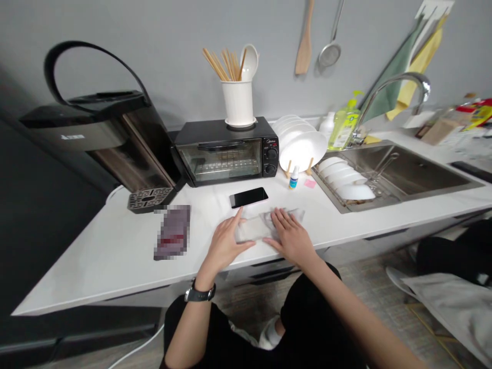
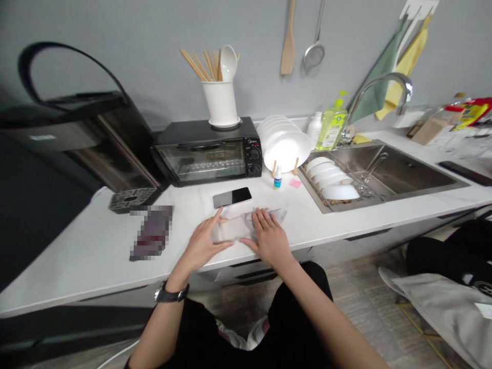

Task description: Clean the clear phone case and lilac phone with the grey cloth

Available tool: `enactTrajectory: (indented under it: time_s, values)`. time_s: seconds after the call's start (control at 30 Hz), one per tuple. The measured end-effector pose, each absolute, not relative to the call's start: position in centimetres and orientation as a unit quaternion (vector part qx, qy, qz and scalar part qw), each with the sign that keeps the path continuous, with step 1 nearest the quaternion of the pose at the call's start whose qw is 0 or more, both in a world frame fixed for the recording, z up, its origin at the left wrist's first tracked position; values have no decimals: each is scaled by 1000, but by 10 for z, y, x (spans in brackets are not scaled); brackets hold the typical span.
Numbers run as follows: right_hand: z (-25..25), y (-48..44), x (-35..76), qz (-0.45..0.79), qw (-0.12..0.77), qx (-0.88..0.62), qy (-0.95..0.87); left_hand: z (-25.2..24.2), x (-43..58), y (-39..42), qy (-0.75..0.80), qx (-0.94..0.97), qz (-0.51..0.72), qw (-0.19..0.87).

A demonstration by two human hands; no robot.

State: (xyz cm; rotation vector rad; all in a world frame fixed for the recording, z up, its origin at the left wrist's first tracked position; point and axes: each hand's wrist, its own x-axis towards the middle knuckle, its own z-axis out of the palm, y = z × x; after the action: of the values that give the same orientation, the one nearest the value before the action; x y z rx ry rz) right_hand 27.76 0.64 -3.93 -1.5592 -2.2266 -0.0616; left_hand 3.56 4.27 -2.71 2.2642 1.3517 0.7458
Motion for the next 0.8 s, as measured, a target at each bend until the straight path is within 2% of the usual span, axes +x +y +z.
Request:
enactTrajectory:
  time_s: [0.1,0.2,0.3,0.47,0.57,0.7,0.8]
  values:
    - [-39,15,237,-10,220,-565,-795,-30,35,44,474,815,273,194]
    - [-39,3,200,29,241,-494,-835,-32,34,44,476,820,263,181]
    - [-40,-8,211,42,243,-454,-856,-31,35,41,483,817,262,174]
    - [-44,5,271,-9,217,-531,-819,-26,37,39,476,815,274,185]
    - [-45,18,256,-22,224,-573,-788,-28,37,40,474,813,280,190]
    - [-43,8,202,31,246,-495,-833,-29,36,41,474,817,272,185]
    - [-38,-9,201,65,245,-432,-865,-27,37,39,490,814,258,176]
